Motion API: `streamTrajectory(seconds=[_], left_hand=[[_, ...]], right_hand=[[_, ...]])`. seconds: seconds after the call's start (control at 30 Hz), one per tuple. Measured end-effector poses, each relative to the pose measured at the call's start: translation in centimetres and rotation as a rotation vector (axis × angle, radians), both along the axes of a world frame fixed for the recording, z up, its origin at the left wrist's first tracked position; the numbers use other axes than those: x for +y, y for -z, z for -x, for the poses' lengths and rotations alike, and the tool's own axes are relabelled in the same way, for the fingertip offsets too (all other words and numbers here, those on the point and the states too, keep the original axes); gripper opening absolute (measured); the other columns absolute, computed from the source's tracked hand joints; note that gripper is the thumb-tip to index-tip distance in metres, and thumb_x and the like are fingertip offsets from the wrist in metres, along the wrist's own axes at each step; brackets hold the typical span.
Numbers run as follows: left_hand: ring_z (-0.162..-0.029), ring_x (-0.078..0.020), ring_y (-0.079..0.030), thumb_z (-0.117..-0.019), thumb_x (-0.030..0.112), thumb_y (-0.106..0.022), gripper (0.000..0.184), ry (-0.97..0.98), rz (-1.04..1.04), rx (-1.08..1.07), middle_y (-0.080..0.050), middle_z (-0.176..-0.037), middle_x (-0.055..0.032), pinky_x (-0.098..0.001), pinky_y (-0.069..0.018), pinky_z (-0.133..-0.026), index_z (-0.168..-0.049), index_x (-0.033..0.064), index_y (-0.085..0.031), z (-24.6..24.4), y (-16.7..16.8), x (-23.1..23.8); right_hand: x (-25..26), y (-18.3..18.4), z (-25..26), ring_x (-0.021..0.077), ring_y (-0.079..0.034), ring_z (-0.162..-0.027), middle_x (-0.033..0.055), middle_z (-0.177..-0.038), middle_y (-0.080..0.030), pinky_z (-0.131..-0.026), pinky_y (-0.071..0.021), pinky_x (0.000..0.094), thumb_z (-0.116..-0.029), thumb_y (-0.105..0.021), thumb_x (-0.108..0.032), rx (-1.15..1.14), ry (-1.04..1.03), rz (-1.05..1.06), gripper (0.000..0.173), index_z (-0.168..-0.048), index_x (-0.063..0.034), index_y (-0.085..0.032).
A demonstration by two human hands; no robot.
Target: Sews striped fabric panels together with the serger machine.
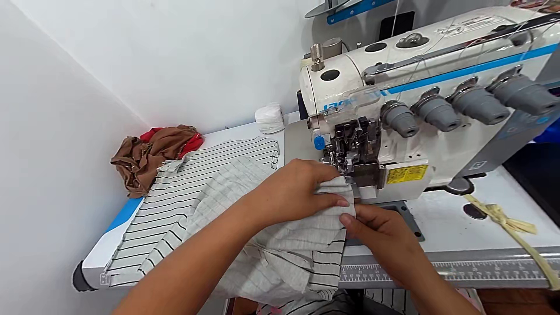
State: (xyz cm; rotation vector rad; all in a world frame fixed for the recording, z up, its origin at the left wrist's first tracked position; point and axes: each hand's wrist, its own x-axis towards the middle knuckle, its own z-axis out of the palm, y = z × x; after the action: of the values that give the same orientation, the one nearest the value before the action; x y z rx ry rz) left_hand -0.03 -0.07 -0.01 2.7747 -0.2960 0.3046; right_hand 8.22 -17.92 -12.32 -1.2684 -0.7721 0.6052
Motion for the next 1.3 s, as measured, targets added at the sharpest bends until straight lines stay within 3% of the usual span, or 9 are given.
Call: streamTrajectory(seconds=[0.17,0.37,0.53,0.7,0.8,0.87,0.9,0.97,1.3], left_hand=[[-0.065,-0.0043,-0.058,-0.0993,0.029,-0.068,0.021,-0.227,0.173,0.246,-0.063,-0.074,0.0028,-0.025,-0.0469,-0.06,-0.094,0.0093,-0.071,-0.6,-1.2,2.4],[-0.054,-0.0004,-0.049,-0.0991,0.028,-0.068,0.018,-0.179,0.127,0.137,-0.055,-0.063,0.0065,-0.0179,-0.0397,-0.051,-0.1,0.01,-0.068,0.1,-0.5,2.4],[-0.051,-0.0024,-0.048,-0.0964,0.028,-0.071,0.018,-0.219,0.055,0.088,-0.054,-0.061,0.0058,-0.021,-0.0394,-0.049,-0.096,0.0102,-0.069,0.3,-0.1,2.2],[-0.081,-0.0212,-0.065,-0.0934,0.023,-0.073,0.016,-0.206,-0.198,-0.254,-0.066,-0.091,-0.0067,-0.0402,-0.0539,-0.071,-0.1,0.0087,-0.074,0.5,1.6,0.8],[-0.083,-0.0263,-0.066,-0.0944,0.01,-0.063,0.016,-0.313,-0.434,-0.318,-0.068,-0.091,-0.0086,-0.0429,-0.0523,-0.069,-0.098,0.0106,-0.078,2.0,2.6,-2.8],[-0.098,-0.029,-0.069,-0.0978,0.016,-0.058,0.026,-0.407,-0.46,-0.273,-0.07,-0.107,-0.012,-0.0453,-0.0566,-0.078,-0.115,0.0078,-0.076,3.2,4.0,-5.2],[-0.112,-0.031,-0.068,-0.1018,0.023,-0.055,0.034,-0.437,-0.439,-0.238,-0.07,-0.122,-0.0145,-0.0483,-0.057,-0.089,-0.127,0.0069,-0.071,3.6,4.8,-6.0],[-0.131,-0.0364,-0.06,-0.1045,0.032,-0.049,0.046,-0.436,-0.377,-0.219,-0.063,-0.139,-0.0181,-0.0556,-0.0501,-0.105,-0.139,0.0067,-0.064,3.8,6.0,-6.5],[-0.14,-0.037,-0.051,-0.1057,0.042,-0.046,0.052,-0.34,-0.277,-0.191,-0.057,-0.146,-0.0198,-0.058,-0.0391,-0.114,-0.145,0.0108,-0.06,2.4,5.6,-5.1]], right_hand=[[-0.2,0.1,0.5,0.0059,-0.07,-0.071,-0.0028,-0.078,-0.073,-0.069,-0.0602,0.0227,-0.0962,-0.066,-0.02,0.04,-0.02,-0.014,0.012,-0.094,-0.014,-0.076],[-0.7,0.4,0.8,0.0041,-0.07,-0.072,-0.0038,-0.077,-0.073,-0.07,-0.0589,0.02,-0.098,-0.065,-0.023,0.05,-0.069,0.011,0.015,-0.092,-0.0137,-0.075],[-0.7,0.5,1.0,0.0043,-0.07,-0.071,-0.0031,-0.077,-0.073,-0.069,-0.0591,0.0199,-0.0982,-0.065,-0.021,0.068,-0.072,0.0,0.014,-0.094,-0.0119,-0.075],[-0.8,0.5,1.3,0.0041,-0.07,-0.071,-0.0033,-0.078,-0.074,-0.069,-0.0596,0.0198,-0.0984,-0.064,-0.02,0.077,-0.067,-0.021,0.014,-0.094,-0.0116,-0.075],[-1.1,1.0,1.7,0.0032,-0.07,-0.072,-0.0043,-0.081,-0.074,-0.069,-0.0597,0.0197,-0.0994,-0.063,-0.02,0.082,-0.072,-0.073,0.014,-0.097,-0.0108,-0.074],[-1.3,1.4,2.2,0.0029,-0.071,-0.074,-0.0054,-0.082,-0.074,-0.069,-0.0605,0.02,-0.1001,-0.063,-0.019,0.074,-0.064,-0.109,0.013,-0.098,-0.0108,-0.073],[-1.4,1.6,2.4,0.0027,-0.071,-0.073,-0.006,-0.082,-0.074,-0.069,-0.0606,0.0202,-0.1002,-0.063,-0.018,0.071,-0.054,-0.122,0.012,-0.098,-0.011,-0.072],[-1.6,1.9,2.8,0.0022,-0.07,-0.073,-0.007,-0.082,-0.073,-0.069,-0.0606,0.0204,-0.1002,-0.062,-0.015,0.074,-0.03,-0.15,0.011,-0.099,-0.0111,-0.072],[-0.5,2.3,3.1,0.0013,-0.069,-0.074,-0.0066,-0.082,-0.073,-0.07,-0.0592,0.0189,-0.0994,-0.062,-0.014,0.1,0.092,-0.25,0.011,-0.097,-0.0121,-0.073]])
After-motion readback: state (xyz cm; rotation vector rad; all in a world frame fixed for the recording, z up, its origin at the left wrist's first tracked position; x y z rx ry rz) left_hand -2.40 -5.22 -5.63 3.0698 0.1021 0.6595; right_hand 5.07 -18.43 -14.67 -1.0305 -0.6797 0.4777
